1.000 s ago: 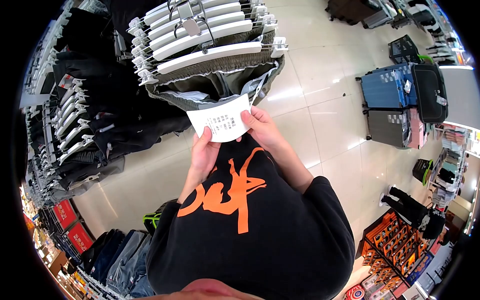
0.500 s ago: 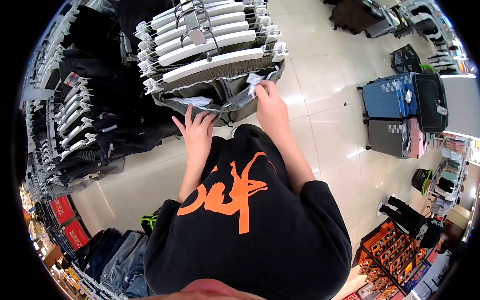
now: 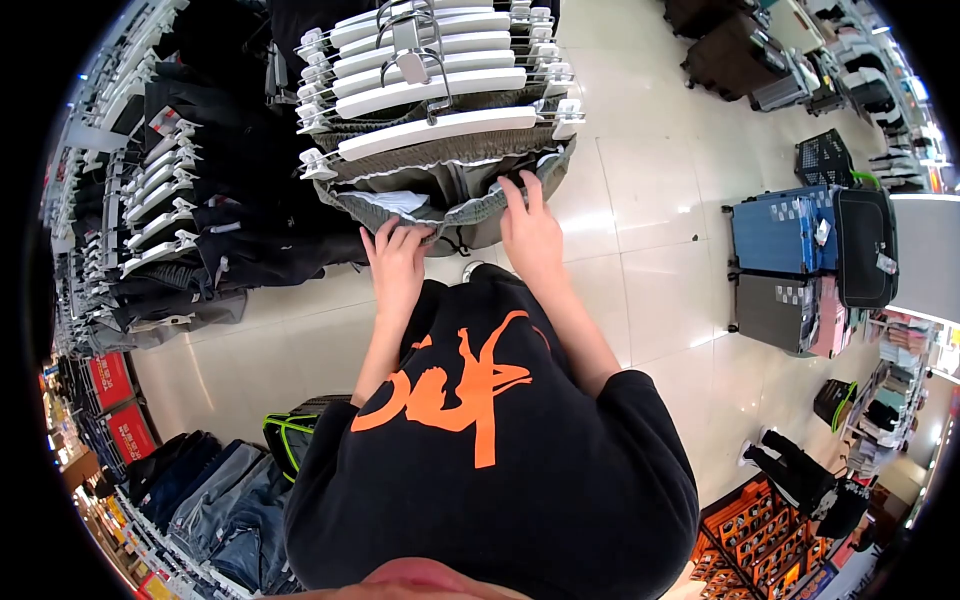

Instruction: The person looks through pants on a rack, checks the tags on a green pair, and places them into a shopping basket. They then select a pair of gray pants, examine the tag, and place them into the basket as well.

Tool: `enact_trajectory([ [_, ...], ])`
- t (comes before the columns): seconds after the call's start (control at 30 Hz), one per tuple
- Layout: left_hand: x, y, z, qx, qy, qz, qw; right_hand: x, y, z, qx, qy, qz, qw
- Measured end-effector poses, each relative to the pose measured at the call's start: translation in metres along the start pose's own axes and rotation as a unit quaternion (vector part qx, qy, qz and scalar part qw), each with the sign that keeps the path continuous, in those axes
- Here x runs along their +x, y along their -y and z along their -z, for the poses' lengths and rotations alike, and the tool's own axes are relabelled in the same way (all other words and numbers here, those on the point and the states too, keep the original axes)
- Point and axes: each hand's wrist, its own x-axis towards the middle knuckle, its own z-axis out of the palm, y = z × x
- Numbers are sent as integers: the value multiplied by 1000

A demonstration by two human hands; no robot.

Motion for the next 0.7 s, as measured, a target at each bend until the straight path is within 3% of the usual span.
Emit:
enact_trajectory([
  [0.2, 1, 5, -25, 4, -71, -20, 997, -39, -12, -11, 77, 14, 41, 996],
  [0.33, -11, -4, -34, 16, -101, 12, 995, -88, -39, -24, 114, 105, 92, 984],
  [0.4, -29, -6, -47, 38, -106, 12, 994, -113, -63, -31, 100, 213, 86, 968],
  [0.43, -41, -5, -57, -32, -123, 18, 992, -122, -76, -34, 98, 213, 92, 968],
  [0.47, -55, -6, -66, -101, -139, 25, 985, -133, -90, -36, 168, 256, 7, 952],
  [0.5, -74, -4, -76, -150, -94, 47, 983, -146, -108, -40, 235, 296, -79, 922],
  [0.57, -142, 29, -125, -175, 161, 178, 955, -195, -177, -73, 233, 283, -181, 912],
  [0.6, -199, 60, -170, -149, 214, 194, 946, -221, -210, -78, 160, 317, -230, 906],
  [0.63, -239, 72, -182, -145, 404, 266, 863, -253, -247, -83, 85, 347, -275, 892],
  [0.67, -307, 102, -217, -174, 417, 246, 858, -300, -298, -102, 11, 303, -227, 925],
  [0.7, -350, 86, -198, -303, 253, 326, 859, -321, -332, -104, -117, 472, -193, 852],
])
